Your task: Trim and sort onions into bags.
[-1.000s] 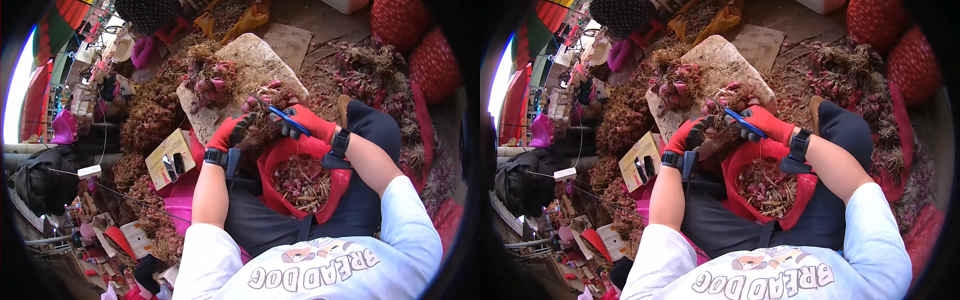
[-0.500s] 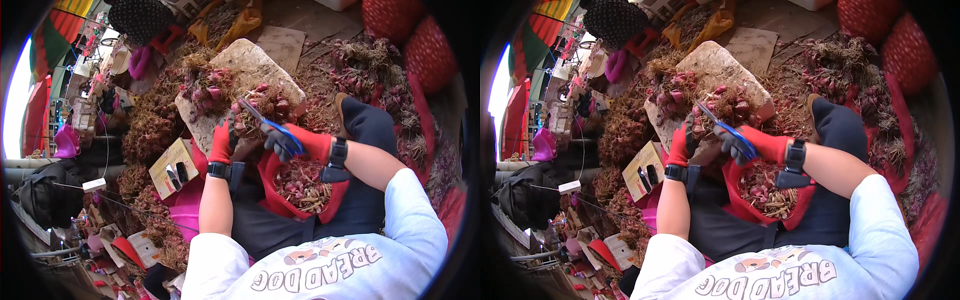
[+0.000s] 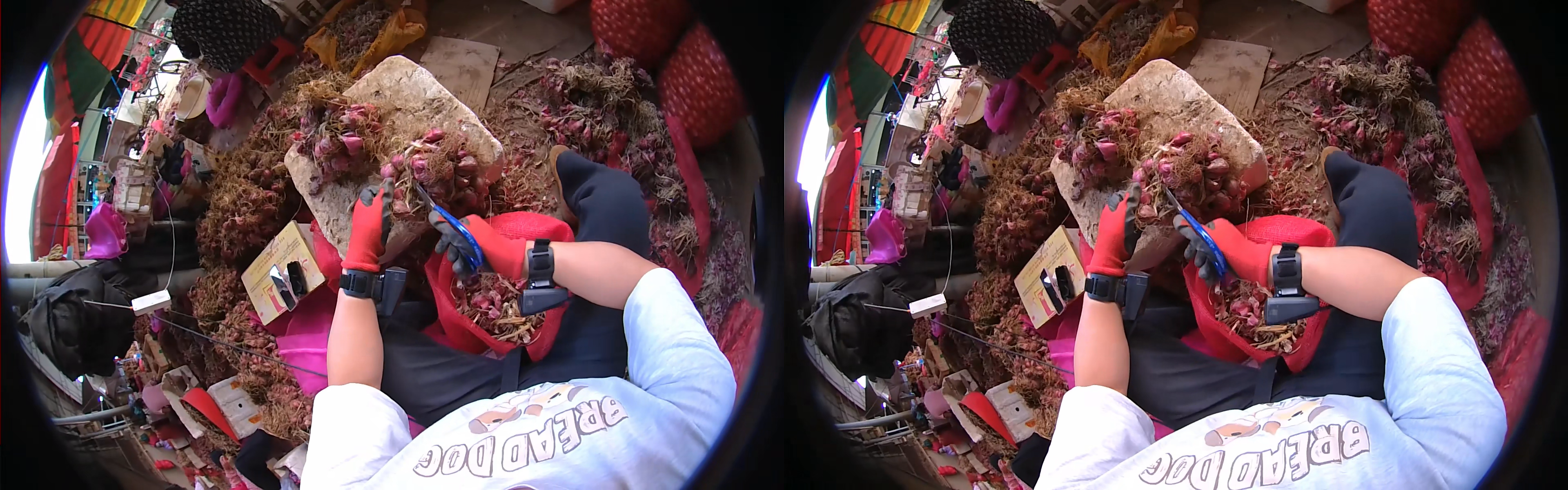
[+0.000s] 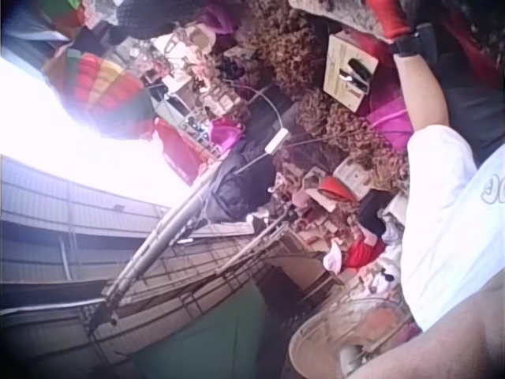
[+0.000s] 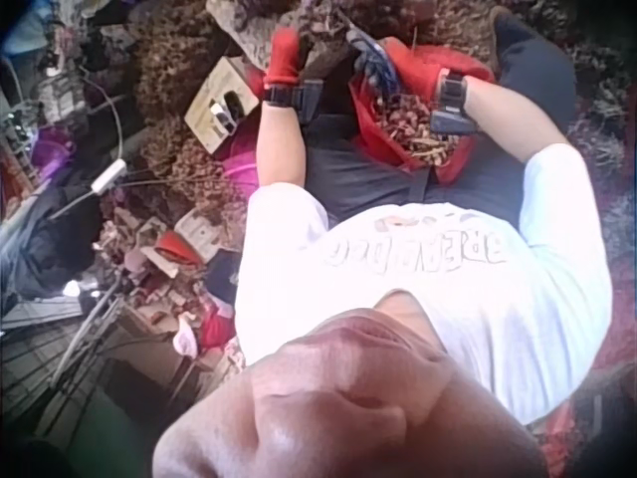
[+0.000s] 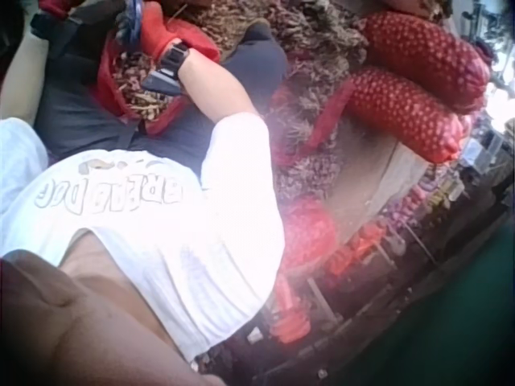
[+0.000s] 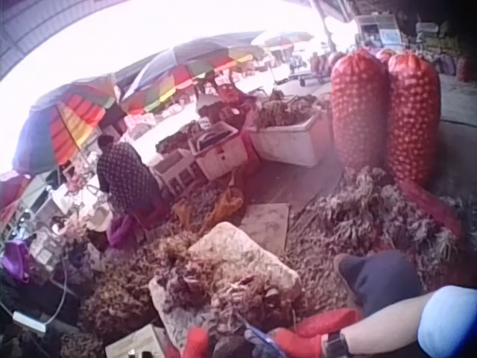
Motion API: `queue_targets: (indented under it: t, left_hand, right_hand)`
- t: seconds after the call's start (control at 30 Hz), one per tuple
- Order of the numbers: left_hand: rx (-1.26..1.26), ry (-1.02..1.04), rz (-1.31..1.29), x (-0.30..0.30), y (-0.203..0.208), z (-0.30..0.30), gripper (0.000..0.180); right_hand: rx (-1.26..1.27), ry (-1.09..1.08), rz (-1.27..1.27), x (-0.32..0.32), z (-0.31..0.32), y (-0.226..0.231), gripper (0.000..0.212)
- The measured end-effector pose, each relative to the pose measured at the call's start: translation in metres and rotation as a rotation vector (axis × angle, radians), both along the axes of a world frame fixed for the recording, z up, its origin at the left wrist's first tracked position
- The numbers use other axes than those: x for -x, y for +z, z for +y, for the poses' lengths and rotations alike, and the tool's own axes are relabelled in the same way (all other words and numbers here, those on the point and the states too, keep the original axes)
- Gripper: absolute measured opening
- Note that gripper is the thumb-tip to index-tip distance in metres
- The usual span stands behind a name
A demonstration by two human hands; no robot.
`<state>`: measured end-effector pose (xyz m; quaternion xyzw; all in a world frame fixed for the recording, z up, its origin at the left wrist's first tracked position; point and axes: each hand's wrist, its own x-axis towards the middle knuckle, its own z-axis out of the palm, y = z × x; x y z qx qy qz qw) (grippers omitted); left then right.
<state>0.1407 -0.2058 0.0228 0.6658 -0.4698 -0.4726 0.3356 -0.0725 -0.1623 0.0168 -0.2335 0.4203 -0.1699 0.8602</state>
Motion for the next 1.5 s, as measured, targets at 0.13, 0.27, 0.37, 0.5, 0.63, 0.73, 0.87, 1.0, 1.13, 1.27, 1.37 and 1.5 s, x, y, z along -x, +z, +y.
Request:
queue_targets:
  t: [0.13,0.27,0.37,0.5,0.63,0.73,0.87,1.0,1.13,1.27,1.37,1.5]
  left_hand:
    - [0.340,-0.191,-0.151,-0.029,-0.026,0.008,0.018]
    - [0.601,-0.456,-0.629,-0.056,-0.023,0.014,0.038]
    - [0.631,-0.538,-0.471,-0.063,-0.014,0.026,0.036]
    - [-0.264,0.084,1.287,-0.048,0.015,0.055,0.033]
    - [-0.127,0.284,1.644,-0.048,0.032,0.082,0.026]
    - [-0.223,0.244,1.702,-0.028,0.027,0.108,0.028]
    - [-0.304,0.241,1.802,0.000,0.019,0.162,0.038]
    - [-0.166,0.294,1.660,0.038,-0.004,0.189,0.039]
    - [0.182,0.168,0.866,0.056,-0.033,0.200,0.041]
    - [0.841,-0.332,-0.171,0.066,-0.018,0.203,0.039]
    - [0.230,-0.135,0.602,0.068,-0.016,0.202,0.027]
    - [-0.009,-0.087,0.686,0.071,-0.024,0.200,0.015]
  right_hand:
    - [0.101,0.067,0.267,-0.013,-0.020,0.007,0.052]
    - [0.310,0.060,0.122,-0.010,-0.041,-0.019,0.047]
    - [0.391,0.135,0.165,-0.010,-0.053,-0.025,0.044]
    - [0.605,0.198,0.131,-0.004,-0.059,-0.026,0.045]
    - [0.659,0.232,0.310,-0.016,-0.066,-0.049,0.055]
    - [0.658,0.249,0.252,-0.006,-0.065,-0.046,0.044]
    - [0.415,0.316,-0.050,0.048,-0.012,0.021,0.031]
    - [0.259,0.419,0.222,0.115,0.057,0.011,0.029]
    - [0.386,0.417,-0.118,0.146,0.127,0.018,0.029]
    - [0.097,0.328,-0.069,0.145,0.149,-0.006,0.026]
    - [0.219,0.238,-0.147,0.133,0.152,-0.007,0.027]
    - [0.268,0.264,-0.007,0.124,0.147,-0.012,0.031]
